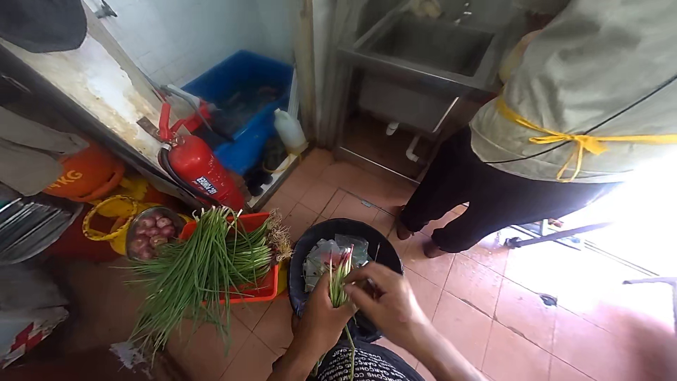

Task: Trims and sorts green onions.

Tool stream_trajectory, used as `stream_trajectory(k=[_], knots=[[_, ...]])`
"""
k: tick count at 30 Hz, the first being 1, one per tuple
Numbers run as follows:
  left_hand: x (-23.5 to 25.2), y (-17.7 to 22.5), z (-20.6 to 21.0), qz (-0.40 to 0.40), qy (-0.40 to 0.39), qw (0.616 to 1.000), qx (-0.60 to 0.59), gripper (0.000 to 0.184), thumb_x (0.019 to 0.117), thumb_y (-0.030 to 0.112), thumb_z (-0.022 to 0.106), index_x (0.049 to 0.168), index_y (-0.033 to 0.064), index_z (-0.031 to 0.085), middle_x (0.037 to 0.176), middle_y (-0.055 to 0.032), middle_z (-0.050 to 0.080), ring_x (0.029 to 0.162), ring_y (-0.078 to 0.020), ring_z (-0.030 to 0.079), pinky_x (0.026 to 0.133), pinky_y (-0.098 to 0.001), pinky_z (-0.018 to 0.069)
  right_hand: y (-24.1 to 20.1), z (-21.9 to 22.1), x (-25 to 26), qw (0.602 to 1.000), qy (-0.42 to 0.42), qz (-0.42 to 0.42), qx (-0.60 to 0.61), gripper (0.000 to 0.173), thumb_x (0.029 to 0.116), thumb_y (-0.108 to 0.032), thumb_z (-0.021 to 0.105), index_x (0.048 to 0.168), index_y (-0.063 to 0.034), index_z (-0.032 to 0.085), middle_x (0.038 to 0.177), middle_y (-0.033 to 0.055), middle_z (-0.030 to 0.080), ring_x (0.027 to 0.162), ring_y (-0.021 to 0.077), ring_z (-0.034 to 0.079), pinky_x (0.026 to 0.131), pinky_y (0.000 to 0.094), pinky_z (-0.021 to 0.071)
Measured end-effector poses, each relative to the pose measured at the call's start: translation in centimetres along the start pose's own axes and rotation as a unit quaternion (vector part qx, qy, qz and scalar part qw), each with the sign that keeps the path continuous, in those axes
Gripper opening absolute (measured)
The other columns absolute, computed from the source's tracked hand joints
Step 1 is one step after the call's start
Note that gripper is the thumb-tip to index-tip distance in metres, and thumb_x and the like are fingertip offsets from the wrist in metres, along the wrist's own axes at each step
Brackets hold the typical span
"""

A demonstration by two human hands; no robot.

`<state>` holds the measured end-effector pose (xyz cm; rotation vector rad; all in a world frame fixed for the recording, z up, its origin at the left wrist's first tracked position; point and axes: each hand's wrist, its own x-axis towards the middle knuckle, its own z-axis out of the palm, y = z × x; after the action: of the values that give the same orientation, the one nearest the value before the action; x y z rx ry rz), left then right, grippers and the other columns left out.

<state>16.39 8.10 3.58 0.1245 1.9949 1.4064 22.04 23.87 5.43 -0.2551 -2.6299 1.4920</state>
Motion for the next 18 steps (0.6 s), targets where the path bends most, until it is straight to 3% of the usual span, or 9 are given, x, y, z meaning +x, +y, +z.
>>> stream_trajectory(k=[2,6,11,15,18], knots=[[0.0,0.0,0.8,0.023,0.008,1.000,-0.008,0.062,0.0834,0.022,0.081,0.134,0.0037,0.051,0.114,-0.0061,0.068,0.104,-0.0103,0.067,0.092,-0.0287,0.0567,-0.9,0.8,0.4,0.994,-0.065,0.085,-0.034,0.029,0.0956,-0.039,0.067,0.107,-0.0133,0.073,0.094,0.0020,0.069,0.080,0.0141,0.065,0.075,0.0363,0.0565],[-0.7,-1.5,1.7,0.082,0.033,0.981,-0.172,0.053,0.0859,0.005,0.074,0.131,-0.0017,0.046,0.112,-0.0115,0.070,0.101,-0.0165,0.071,0.088,-0.0315,0.0612,-0.3,1.0,0.7,0.983,-0.076,0.162,-0.028,0.030,0.0924,-0.039,0.073,0.108,-0.0134,0.070,0.086,-0.0006,0.067,0.074,0.0122,0.063,0.071,0.0348,0.0554],[-1.0,-2.5,1.6,0.091,0.021,0.945,-0.313,0.026,0.0985,0.000,0.054,0.124,-0.0055,0.051,0.103,-0.0153,0.070,0.093,-0.0208,0.071,0.083,-0.0361,0.0604,0.8,0.8,0.6,0.981,-0.078,0.178,0.013,0.019,0.0954,-0.033,0.071,0.106,-0.0171,0.072,0.082,-0.0031,0.068,0.069,0.0096,0.065,0.067,0.0321,0.0575],[-0.8,-2.7,1.5,0.081,0.043,0.935,-0.342,0.018,0.1018,0.002,0.051,0.117,-0.0049,0.057,0.097,-0.0134,0.069,0.087,-0.0189,0.070,0.080,-0.0346,0.0604,0.6,1.1,0.6,0.985,-0.062,0.158,-0.026,0.017,0.0947,-0.035,0.070,0.102,-0.0194,0.073,0.085,-0.0045,0.066,0.069,0.0073,0.061,0.065,0.0304,0.0546],[-0.6,-2.9,1.5,0.085,0.061,0.939,-0.328,0.017,0.1022,0.003,0.052,0.114,-0.0042,0.061,0.094,-0.0115,0.069,0.085,-0.0166,0.069,0.079,-0.0322,0.0598,0.4,1.8,0.3,0.988,-0.029,0.116,-0.100,0.019,0.0949,-0.035,0.067,0.099,-0.0183,0.074,0.088,-0.0034,0.068,0.072,0.0099,0.062,0.067,0.0347,0.0556]])
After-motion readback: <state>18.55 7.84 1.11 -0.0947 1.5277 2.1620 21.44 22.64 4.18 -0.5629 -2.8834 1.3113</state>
